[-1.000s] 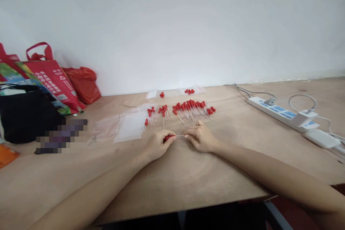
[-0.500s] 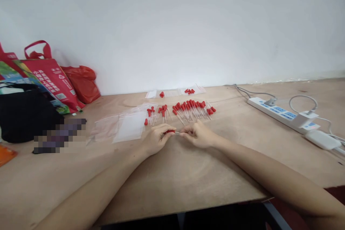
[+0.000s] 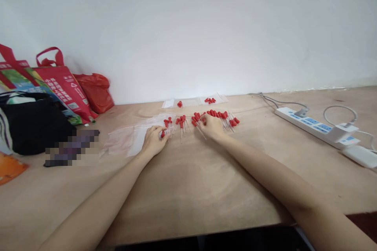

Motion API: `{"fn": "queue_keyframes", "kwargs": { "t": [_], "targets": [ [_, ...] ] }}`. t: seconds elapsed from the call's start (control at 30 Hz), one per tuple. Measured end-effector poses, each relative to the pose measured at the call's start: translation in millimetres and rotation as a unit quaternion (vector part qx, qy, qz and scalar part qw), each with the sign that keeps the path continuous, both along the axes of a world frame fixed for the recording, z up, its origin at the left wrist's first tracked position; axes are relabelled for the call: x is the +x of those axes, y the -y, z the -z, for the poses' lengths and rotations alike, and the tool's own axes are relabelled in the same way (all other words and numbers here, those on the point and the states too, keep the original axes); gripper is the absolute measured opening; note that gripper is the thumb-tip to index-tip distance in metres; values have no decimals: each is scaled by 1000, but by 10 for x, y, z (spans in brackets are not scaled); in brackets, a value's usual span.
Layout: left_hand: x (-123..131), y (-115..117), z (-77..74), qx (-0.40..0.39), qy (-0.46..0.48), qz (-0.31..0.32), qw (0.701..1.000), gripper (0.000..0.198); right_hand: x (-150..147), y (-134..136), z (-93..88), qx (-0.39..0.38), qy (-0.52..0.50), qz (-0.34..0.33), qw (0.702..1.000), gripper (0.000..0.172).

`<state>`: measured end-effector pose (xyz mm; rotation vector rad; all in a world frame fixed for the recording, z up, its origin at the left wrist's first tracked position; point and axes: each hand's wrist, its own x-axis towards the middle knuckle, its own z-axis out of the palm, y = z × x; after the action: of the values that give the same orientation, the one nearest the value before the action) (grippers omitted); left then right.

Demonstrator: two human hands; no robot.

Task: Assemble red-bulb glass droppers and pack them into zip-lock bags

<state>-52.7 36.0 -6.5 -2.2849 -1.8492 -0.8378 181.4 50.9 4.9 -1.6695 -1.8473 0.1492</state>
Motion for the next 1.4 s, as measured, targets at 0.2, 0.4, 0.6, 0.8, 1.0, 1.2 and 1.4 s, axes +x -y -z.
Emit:
{"fn": "queue_keyframes", "kwargs": {
  "t": [0.2,0.4,0.6,0.8,1.0,1.2,1.4],
  "targets": [
    [-11,-58,46,0,-11,4,1000,28,-332,-103,42,-10,104,5,995,23],
    [-45,-87,42,-28,-17,-14,999,26,-426,-143,113,-27,153,-20,988,23],
    [-1,-65,20,-50,25,-57,997,26,-494,-177,78,-45,134,8,990,28],
    [51,-22,-4,-48,65,-81,993,33,-652,-291,17,-114,133,29,984,24],
    [65,18,17,-5,113,-32,993,23,-668,-225,-33,-98,148,44,983,23],
    [201,169,-35,31,115,102,988,18,-67,181,151,30,86,-114,989,21],
    [486,376,-45,-15,110,228,967,18,489,629,320,108,51,-254,960,25]
  ]
}}
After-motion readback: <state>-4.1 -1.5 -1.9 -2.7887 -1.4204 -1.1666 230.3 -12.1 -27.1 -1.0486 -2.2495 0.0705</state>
